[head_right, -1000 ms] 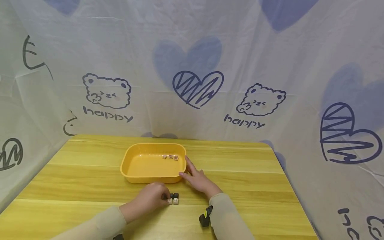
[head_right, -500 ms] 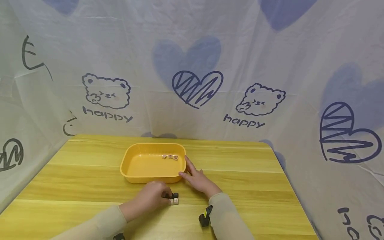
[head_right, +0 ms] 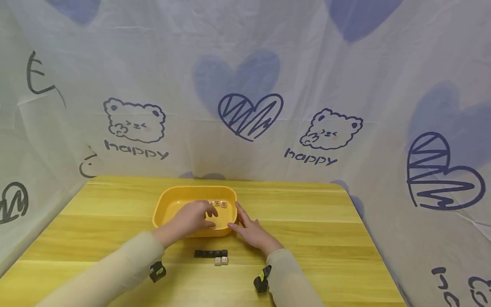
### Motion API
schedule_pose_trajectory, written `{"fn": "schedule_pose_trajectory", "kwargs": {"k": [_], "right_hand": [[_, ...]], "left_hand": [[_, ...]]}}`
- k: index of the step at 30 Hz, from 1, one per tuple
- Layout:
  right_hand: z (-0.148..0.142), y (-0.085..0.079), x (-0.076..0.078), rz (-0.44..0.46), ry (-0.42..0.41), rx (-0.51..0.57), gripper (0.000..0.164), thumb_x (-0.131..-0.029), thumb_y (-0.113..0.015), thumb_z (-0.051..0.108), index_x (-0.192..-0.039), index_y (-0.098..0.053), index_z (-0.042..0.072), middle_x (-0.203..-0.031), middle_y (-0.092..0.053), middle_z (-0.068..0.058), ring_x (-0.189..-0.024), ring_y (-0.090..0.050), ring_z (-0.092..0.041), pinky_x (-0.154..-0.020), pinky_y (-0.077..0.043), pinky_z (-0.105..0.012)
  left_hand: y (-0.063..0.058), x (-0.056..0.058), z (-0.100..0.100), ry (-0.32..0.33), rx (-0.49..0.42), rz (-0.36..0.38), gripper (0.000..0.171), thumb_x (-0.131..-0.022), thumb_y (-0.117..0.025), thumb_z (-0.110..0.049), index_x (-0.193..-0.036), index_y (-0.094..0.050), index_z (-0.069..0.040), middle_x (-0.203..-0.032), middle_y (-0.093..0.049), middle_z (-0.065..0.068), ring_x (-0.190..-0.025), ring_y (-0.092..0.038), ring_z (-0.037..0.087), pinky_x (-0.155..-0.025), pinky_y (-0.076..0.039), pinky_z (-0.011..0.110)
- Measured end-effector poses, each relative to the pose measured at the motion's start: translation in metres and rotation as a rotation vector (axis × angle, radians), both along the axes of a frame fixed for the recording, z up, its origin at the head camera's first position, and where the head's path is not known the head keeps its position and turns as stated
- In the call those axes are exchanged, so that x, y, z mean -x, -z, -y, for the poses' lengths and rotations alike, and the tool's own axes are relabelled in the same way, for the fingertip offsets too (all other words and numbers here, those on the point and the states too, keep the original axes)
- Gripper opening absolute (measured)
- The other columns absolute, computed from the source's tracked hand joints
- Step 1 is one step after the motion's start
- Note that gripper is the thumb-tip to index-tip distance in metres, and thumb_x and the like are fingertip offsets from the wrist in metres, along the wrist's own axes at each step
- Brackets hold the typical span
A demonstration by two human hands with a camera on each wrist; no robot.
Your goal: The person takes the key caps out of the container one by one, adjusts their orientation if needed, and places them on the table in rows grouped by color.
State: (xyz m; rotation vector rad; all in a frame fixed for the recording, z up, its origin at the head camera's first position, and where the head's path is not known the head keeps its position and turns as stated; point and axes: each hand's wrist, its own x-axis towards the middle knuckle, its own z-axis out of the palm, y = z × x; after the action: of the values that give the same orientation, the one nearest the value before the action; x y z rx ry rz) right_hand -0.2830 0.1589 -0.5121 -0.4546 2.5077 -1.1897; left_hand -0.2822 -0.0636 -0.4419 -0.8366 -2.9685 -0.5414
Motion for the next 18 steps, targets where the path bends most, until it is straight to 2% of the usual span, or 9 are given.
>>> {"fn": "schedule_pose_trajectory", "kwargs": {"k": [6, 9, 14, 18], "right_hand": [[-0.001, 0.0, 0.0, 0.003, -0.001, 0.012, 0.071, -0.101, -0.045, 0.049, -0.156, -0.001, 0.038, -0.152, -0.036, -0.011, -0.142, -0.02, -0.038, -0.11, 0.009, -0.061], [-0.001, -0.001, -0.001, 0.002, -0.007, 0.012, 0.071, -0.101, -0.044, 0.048, -0.156, 0.0, 0.038, -0.152, -0.035, -0.01, -0.143, -0.02, -0.036, -0.111, 0.009, -0.06], [0.0, 0.0, -0.001, 0.001, -0.012, 0.01, 0.071, -0.102, -0.044, 0.048, -0.156, 0.002, 0.038, -0.153, -0.034, -0.01, -0.142, -0.023, -0.033, -0.111, 0.009, -0.059], [0.0, -0.001, 0.0, 0.0, -0.008, 0.007, 0.071, -0.102, -0.044, 0.048, -0.156, 0.001, 0.038, -0.152, -0.034, -0.01, -0.143, -0.022, -0.032, -0.112, 0.009, -0.059]], "left_hand": [[0.0, 0.029, 0.001, -0.004, -0.024, 0.158, 0.03, -0.08, -0.081, -0.014, -0.108, -0.072, -0.007, -0.104, -0.069, 0.01, -0.094, -0.063, 0.025, -0.086, -0.051, 0.04], [0.002, 0.04, 0.003, 0.006, -0.024, 0.208, 0.034, -0.081, -0.079, -0.009, -0.113, -0.07, -0.004, -0.111, -0.068, 0.012, -0.102, -0.062, 0.029, -0.091, -0.049, 0.042], [0.003, 0.052, 0.007, 0.061, 0.036, 0.237, 0.04, -0.08, -0.078, -0.001, -0.119, -0.066, 0.0, -0.119, -0.066, 0.014, -0.112, -0.059, 0.032, -0.098, -0.045, 0.043], [0.005, 0.062, 0.008, 0.1, 0.127, 0.233, 0.043, -0.079, -0.079, -0.003, -0.12, -0.066, 0.0, -0.12, -0.065, 0.013, -0.113, -0.059, 0.031, -0.1, -0.044, 0.042]]}}
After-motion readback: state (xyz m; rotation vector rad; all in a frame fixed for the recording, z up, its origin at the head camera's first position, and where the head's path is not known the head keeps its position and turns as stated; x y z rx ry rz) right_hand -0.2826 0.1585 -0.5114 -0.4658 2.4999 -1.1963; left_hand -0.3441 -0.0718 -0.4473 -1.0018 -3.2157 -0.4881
